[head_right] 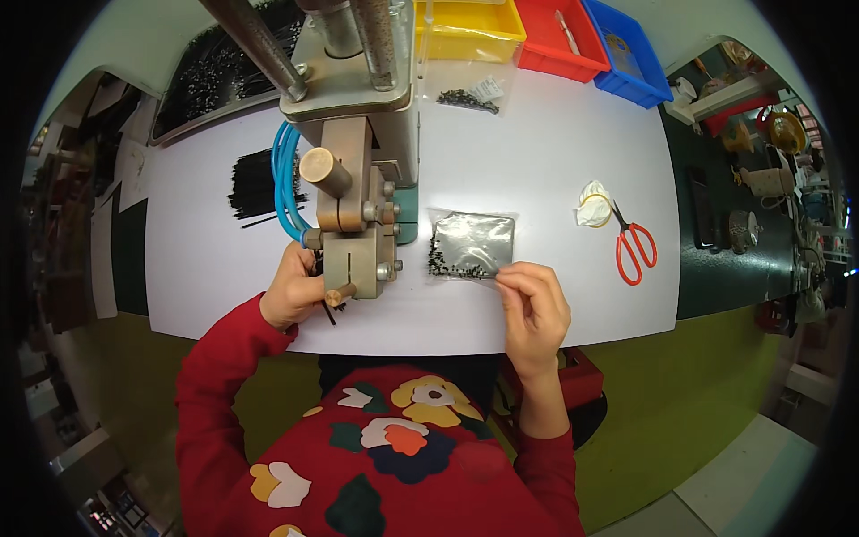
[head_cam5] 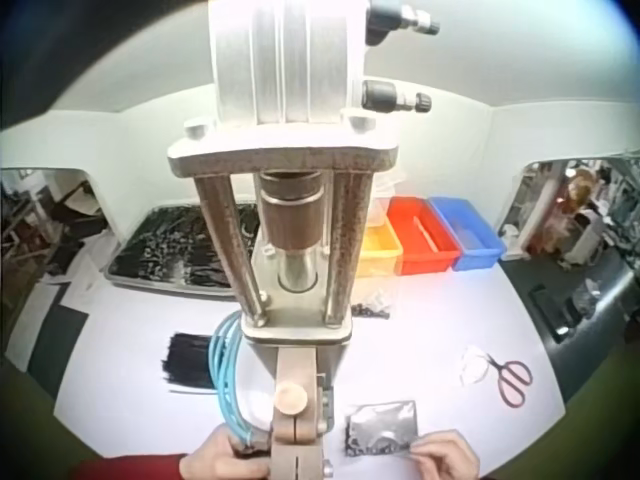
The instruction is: Crimping wire harnesses using an industrial machine.
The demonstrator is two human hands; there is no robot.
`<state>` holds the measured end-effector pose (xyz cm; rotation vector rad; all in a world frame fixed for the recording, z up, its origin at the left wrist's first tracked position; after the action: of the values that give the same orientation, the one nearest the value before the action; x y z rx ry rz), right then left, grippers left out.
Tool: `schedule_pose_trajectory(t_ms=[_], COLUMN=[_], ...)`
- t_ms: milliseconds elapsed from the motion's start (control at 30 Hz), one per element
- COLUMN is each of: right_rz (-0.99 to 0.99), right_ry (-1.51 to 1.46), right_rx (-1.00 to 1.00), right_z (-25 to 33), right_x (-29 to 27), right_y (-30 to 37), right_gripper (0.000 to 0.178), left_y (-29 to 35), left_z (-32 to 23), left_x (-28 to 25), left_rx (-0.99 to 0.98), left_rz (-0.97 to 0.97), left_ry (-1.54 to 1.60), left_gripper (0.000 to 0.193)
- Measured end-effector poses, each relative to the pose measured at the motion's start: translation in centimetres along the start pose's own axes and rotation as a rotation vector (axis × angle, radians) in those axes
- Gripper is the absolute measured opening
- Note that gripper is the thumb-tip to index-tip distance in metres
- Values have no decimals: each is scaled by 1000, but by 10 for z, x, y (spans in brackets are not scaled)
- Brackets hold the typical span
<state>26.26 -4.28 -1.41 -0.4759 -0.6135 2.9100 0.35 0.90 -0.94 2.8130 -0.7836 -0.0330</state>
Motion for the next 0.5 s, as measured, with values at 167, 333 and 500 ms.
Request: schedule_pose_trajectory(t_ms=[167,333,500], right_rz=[52,103,98], right_ry=[-394,-568,-485], right_rx=[85,224,133], right_z=[26,30,29], right_x=[48,77,78], right_y=[-8,-12,-15], right_gripper=[4,7,7], left_y=[0,1,1], left_z=[0,-10,-8], left_x=[1,0,-1], left_rx=[-25,-38,-36], left_rz=[4,-37,-37], left_ry=[-12,45,75], left_gripper=[21,19,18])
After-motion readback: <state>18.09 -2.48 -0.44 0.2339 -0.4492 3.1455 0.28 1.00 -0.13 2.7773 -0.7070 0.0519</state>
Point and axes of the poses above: each hand's wrist, its own y-axis away from the middle knuckle, its own x-axis out of the palm, z = x × y, the point moved 1 cm from there along -y, towards the middle knuckle, and after that the axes turned 12 degrees about -y, right-handed, at the moved point
